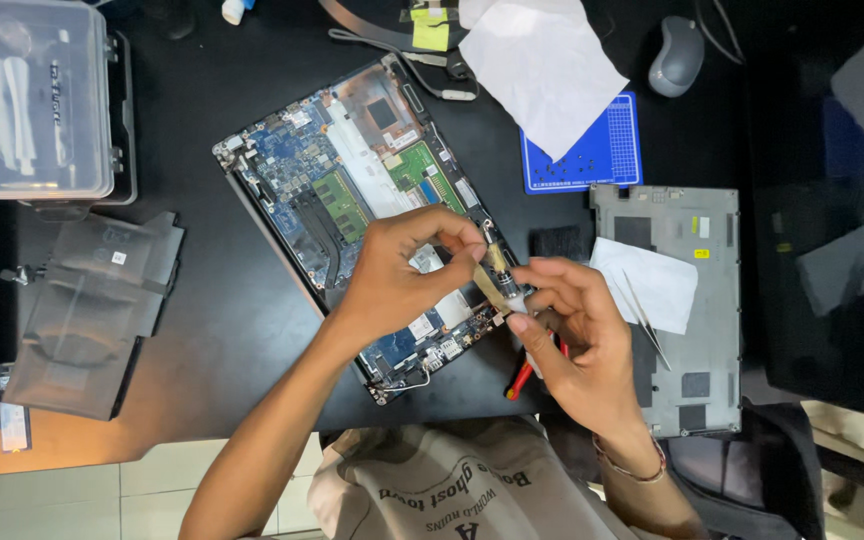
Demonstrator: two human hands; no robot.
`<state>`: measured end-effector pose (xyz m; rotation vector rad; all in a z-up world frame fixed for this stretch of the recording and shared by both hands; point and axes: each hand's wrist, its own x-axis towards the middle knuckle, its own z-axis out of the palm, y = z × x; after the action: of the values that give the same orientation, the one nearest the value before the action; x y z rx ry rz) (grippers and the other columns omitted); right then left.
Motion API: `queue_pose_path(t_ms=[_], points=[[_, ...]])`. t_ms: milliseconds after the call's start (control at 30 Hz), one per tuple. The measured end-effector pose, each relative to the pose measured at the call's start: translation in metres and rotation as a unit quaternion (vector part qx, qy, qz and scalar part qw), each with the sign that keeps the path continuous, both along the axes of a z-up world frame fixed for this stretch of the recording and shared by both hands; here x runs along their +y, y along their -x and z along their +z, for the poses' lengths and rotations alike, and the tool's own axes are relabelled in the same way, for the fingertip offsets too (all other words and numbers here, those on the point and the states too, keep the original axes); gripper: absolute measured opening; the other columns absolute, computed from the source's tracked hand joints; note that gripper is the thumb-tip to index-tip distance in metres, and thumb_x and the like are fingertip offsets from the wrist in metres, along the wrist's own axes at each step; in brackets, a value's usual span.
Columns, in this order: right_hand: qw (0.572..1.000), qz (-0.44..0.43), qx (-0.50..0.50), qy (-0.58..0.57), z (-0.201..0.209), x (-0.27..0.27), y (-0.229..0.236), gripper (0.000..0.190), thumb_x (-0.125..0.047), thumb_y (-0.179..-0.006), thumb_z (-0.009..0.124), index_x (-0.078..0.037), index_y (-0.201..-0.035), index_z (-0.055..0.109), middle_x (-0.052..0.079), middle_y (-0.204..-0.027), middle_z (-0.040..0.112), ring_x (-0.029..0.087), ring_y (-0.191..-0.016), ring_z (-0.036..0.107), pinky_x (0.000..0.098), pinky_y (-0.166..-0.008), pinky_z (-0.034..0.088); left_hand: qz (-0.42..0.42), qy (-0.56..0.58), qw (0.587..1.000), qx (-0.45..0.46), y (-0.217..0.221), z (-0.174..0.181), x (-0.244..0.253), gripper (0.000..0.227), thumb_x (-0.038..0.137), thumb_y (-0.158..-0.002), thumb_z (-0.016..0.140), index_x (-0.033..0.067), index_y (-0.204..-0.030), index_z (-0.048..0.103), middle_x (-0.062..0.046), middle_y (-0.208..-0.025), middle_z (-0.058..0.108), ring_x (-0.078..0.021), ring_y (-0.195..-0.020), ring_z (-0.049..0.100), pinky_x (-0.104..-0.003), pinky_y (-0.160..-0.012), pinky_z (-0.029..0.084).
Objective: The person is repairing a disassembled laptop on a desk. They use a red brush to clean the motherboard and a syringe to apply a substance to a specific component.
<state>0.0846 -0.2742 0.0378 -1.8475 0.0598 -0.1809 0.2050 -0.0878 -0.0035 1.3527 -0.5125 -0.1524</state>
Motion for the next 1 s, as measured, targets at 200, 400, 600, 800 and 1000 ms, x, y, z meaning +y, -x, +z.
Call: queue_pose_path(t_ms=[200,400,600,800,1000], points=[[1.000,-0.015,-0.008,0.021,0.003,-0.002,0.003,0.060,0.011,-0.086,0.078,0.008,-0.141,0.054,0.026,-0.119,0.076,0.018,-0.081,0.065,0.0302,-0.062,0.057,0.028,-0.032,0.998,-0.056,0.005,0.005,-0.005,0.013,-0.002,-0.090,0.077,0.0094,-0.096,0.078,-0.006,-0.076,0.072,-0.0209,-0.074,0.073,-0.039,-0.077,0.062],[0.999,-0.032,-0.004,0.031,0.005,0.000,0.007,0.060,0.010,-0.084,0.081,0.007,-0.139,0.056,0.024,-0.120,0.076,0.018,-0.079,0.063,0.0295,-0.061,0.055,0.016,-0.052,0.994,-0.098,0.008,0.013,-0.002,0.015,-0.003,-0.096,0.071,0.0077,-0.102,0.079,-0.011,-0.089,0.078,-0.0241,-0.074,0.072,-0.042,-0.077,0.062],[0.999,-0.036,-0.008,0.027,0.004,0.004,0.006,0.060,0.011,-0.085,0.080,0.006,-0.139,0.056,0.024,-0.119,0.076,0.018,-0.078,0.063,0.0306,-0.060,0.055,0.011,-0.051,0.994,-0.095,0.008,0.014,0.000,0.012,0.001,-0.099,0.072,0.0080,-0.105,0.079,-0.009,-0.096,0.079,-0.0220,-0.077,0.072,-0.041,-0.078,0.062],[0.999,-0.035,-0.016,0.006,-0.003,0.003,0.008,0.061,0.012,-0.083,0.082,0.006,-0.138,0.055,0.024,-0.118,0.076,0.017,-0.077,0.062,0.0278,-0.060,0.053,-0.014,-0.033,0.998,-0.052,0.006,0.011,0.003,0.008,0.005,-0.097,0.078,0.0089,-0.104,0.079,-0.009,-0.095,0.080,-0.0205,-0.076,0.072,-0.040,-0.078,0.062],[0.998,-0.039,-0.031,0.040,0.003,0.004,0.007,0.058,0.011,-0.085,0.081,0.007,-0.136,0.054,0.024,-0.117,0.077,0.019,-0.074,0.063,0.0288,-0.057,0.052,-0.016,-0.049,0.998,-0.029,0.007,0.012,0.004,0.005,0.005,-0.097,0.078,0.0092,-0.100,0.078,-0.007,-0.090,0.079,-0.0196,-0.075,0.073,-0.038,-0.078,0.063]])
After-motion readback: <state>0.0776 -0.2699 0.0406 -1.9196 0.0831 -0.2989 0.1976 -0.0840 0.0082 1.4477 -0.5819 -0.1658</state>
